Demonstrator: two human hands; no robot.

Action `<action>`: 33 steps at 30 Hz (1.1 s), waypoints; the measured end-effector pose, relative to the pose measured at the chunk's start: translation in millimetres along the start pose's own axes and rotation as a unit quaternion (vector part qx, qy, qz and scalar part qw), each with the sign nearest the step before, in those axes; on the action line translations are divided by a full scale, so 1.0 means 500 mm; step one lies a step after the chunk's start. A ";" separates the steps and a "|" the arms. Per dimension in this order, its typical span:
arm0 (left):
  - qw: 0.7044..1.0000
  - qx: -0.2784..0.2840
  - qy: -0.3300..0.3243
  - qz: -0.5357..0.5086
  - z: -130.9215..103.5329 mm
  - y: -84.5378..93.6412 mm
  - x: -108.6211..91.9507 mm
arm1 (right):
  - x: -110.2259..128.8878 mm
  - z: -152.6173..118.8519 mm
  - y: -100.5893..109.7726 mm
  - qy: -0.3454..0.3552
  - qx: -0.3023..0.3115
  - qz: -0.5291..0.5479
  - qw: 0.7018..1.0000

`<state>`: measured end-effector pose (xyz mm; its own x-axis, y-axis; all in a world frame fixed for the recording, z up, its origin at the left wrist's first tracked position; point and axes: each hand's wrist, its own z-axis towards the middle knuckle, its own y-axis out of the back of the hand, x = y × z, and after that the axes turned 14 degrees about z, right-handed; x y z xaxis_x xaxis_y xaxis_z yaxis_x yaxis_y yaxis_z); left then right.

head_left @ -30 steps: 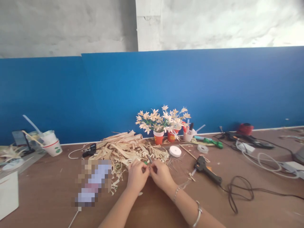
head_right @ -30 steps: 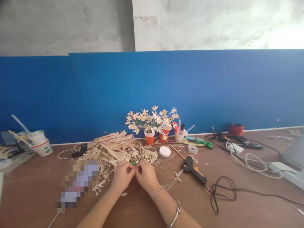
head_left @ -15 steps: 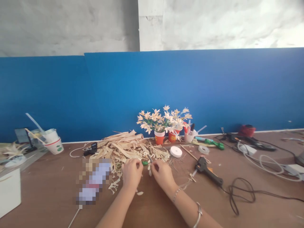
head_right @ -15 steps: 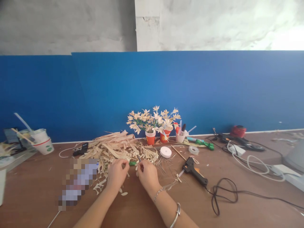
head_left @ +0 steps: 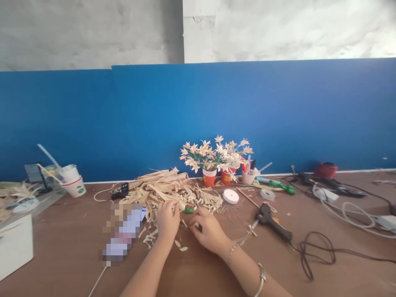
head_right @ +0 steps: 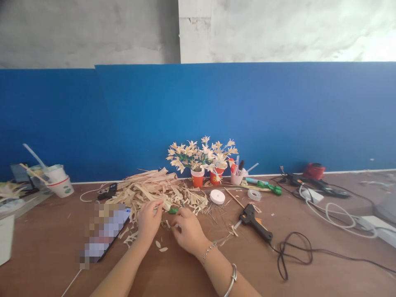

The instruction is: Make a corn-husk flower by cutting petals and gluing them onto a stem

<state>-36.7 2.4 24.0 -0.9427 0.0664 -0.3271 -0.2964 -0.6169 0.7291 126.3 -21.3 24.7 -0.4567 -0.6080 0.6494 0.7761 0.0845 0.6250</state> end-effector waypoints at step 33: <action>0.954 0.076 -0.201 -0.207 -0.007 0.024 -0.031 | -0.014 0.023 0.042 -0.228 -0.027 0.496 0.837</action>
<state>-25.1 -8.8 35.7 -0.7127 0.5952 -0.3712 -0.6469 -0.3531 0.6759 140.8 -6.3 38.4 0.3156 0.1063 0.9429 0.8852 0.3250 -0.3329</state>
